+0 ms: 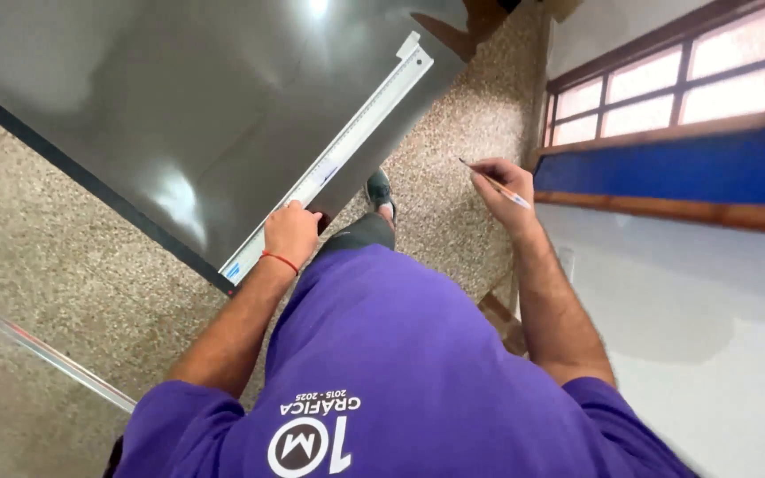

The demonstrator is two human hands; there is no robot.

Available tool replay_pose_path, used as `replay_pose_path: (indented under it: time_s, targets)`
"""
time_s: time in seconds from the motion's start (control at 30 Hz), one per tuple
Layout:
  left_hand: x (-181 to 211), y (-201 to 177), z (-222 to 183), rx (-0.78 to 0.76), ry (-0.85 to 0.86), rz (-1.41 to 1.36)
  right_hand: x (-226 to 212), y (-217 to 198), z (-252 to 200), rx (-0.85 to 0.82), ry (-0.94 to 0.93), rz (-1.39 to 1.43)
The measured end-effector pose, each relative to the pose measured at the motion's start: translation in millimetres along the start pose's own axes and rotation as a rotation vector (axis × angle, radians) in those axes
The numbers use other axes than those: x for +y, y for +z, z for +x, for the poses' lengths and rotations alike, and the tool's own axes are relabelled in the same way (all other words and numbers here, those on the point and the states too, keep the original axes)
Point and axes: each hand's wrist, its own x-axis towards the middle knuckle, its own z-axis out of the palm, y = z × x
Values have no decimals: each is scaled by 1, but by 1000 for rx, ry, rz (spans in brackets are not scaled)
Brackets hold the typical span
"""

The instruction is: Measuring and cutting large sheets of black film on a production table using a ruler and a utility knife.

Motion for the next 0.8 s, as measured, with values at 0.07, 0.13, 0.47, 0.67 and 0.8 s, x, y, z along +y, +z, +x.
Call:
replay_pose_path:
  time_s: [0.07, 0.13, 0.47, 0.67, 0.8]
  targets:
    - [10, 3, 8, -12, -44, 22, -20, 1, 37, -64, 14, 6]
    - [16, -10, 31, -153, -158, 24, -47, -1, 77, -150, 57, 73]
    - [151, -109, 157, 109, -60, -218, -21, 23, 293, -537, 58, 208]
    - [225, -73, 239, 472, 40, -69, 67, 99, 390, -921, -18, 220]
    - [236, -60, 264, 531, -25, -95, 43, 110, 398, -1010, 50, 199]
